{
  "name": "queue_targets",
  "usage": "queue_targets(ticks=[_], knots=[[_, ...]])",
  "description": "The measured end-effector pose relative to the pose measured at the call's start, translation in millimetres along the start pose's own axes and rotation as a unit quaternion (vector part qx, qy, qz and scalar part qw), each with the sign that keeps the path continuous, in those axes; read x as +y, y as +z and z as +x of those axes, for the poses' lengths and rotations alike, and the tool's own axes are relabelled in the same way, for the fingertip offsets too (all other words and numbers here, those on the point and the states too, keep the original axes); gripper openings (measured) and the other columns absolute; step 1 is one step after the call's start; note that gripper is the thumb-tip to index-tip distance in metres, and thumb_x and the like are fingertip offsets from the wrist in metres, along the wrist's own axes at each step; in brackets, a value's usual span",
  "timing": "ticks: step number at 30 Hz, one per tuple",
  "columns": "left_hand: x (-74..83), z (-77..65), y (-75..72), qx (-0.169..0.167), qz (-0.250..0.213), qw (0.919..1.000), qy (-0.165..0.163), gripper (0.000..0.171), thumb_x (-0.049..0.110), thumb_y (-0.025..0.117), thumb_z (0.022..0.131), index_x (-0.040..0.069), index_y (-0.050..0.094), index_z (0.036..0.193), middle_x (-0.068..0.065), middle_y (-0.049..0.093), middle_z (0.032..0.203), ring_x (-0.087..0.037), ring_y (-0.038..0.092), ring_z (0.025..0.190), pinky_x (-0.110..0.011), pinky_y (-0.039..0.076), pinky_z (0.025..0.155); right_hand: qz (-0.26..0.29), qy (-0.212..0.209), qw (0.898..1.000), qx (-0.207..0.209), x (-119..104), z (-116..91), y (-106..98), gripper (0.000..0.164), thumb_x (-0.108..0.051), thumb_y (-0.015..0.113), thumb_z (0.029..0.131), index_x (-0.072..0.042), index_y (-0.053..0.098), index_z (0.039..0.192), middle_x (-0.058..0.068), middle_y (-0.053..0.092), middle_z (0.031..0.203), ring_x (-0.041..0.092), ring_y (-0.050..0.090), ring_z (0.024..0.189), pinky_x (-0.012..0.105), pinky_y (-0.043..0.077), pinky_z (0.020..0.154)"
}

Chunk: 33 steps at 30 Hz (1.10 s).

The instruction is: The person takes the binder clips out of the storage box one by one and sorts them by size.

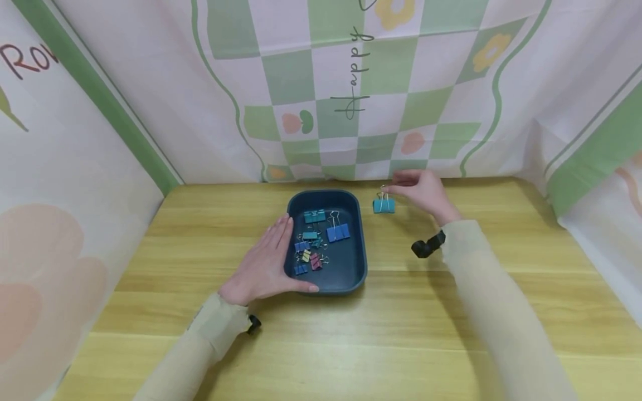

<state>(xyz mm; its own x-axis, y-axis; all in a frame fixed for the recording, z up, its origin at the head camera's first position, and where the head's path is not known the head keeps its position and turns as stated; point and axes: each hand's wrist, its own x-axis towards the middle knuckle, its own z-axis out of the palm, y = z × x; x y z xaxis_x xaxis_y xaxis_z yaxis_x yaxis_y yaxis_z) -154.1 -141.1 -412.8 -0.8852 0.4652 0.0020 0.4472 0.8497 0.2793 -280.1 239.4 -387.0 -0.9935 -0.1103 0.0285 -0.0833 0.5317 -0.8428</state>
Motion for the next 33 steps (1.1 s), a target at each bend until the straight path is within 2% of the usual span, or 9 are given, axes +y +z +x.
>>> queue_targets(ticks=[5,8,13,16,20,25,33], knots=[[0.1,-0.1,-0.8,-0.002,-0.003,1.0000,0.000,0.148,0.102,0.048,0.062,0.005,0.001,0.163,-0.009,-0.005,0.169,-0.019,-0.003,0.154,-0.038,0.008,0.123,-0.015,-0.025,0.999,-0.019,-34.8,-11.9,-5.8,0.081,-0.052,0.084,0.081,-0.008,0.059,0.143,0.011,0.061,0.140,0.028,0.059,0.125,0.046,0.046,0.106],[-0.2,-0.2,-0.2,-0.001,0.001,1.0000,-0.001,0.148,0.102,0.048,0.061,0.005,0.000,0.163,-0.009,-0.005,0.170,-0.019,-0.003,0.154,-0.038,0.008,0.123,0.000,-0.038,0.999,-0.033,-52.8,-18.3,-3.4,0.079,-0.050,0.086,0.079,-0.010,0.060,0.143,0.006,0.060,0.142,0.026,0.058,0.127,0.043,0.047,0.105],[-1.1,0.4,1.9,0.001,0.011,0.9999,-0.002,0.149,0.103,0.046,0.060,0.005,0.000,0.163,-0.009,-0.005,0.170,-0.018,-0.004,0.154,-0.037,0.008,0.123,0.015,-0.056,0.997,-0.049,-71.9,-25.7,6.4,0.073,-0.043,0.089,0.079,-0.012,0.063,0.140,0.007,0.061,0.140,0.023,0.058,0.126,0.040,0.049,0.104],[-1.0,0.4,1.6,0.000,0.010,0.9999,-0.002,0.149,0.103,0.046,0.060,0.005,-0.001,0.163,-0.009,-0.006,0.169,-0.018,-0.004,0.154,-0.036,0.007,0.123,0.016,-0.070,0.996,-0.056,-77.7,-28.5,15.3,0.069,-0.036,0.089,0.081,-0.012,0.062,0.141,0.006,0.061,0.140,0.022,0.057,0.128,0.042,0.048,0.105],[-1.0,0.0,1.3,-0.002,0.007,1.0000,-0.001,0.149,0.103,0.047,0.061,0.006,-0.003,0.163,-0.009,-0.006,0.169,-0.018,-0.004,0.154,-0.037,0.007,0.123,0.010,-0.087,0.994,-0.066,-81.7,-31.1,29.5,0.071,-0.035,0.090,0.080,-0.013,0.061,0.142,0.004,0.061,0.140,0.024,0.056,0.130,0.042,0.047,0.106],[-1.7,0.0,1.9,-0.005,0.007,1.0000,-0.004,0.149,0.103,0.046,0.061,0.006,-0.002,0.163,-0.009,-0.006,0.169,-0.018,-0.004,0.154,-0.037,0.008,0.123,-0.029,-0.105,0.990,-0.085,-81.1,-31.8,49.7,0.075,-0.041,0.090,0.078,-0.012,0.063,0.141,0.008,0.061,0.140,0.028,0.057,0.129,0.043,0.047,0.106],[-2.0,1.6,2.4,-0.003,0.013,0.9999,-0.002,0.149,0.103,0.046,0.061,0.004,0.001,0.163,-0.009,-0.006,0.170,-0.019,-0.003,0.154,-0.039,0.009,0.123,-0.072,-0.098,0.984,-0.132,-76.9,-28.8,80.1,0.080,-0.041,0.090,0.078,-0.008,0.058,0.144,0.011,0.057,0.144,0.031,0.054,0.132,0.046,0.046,0.107]])
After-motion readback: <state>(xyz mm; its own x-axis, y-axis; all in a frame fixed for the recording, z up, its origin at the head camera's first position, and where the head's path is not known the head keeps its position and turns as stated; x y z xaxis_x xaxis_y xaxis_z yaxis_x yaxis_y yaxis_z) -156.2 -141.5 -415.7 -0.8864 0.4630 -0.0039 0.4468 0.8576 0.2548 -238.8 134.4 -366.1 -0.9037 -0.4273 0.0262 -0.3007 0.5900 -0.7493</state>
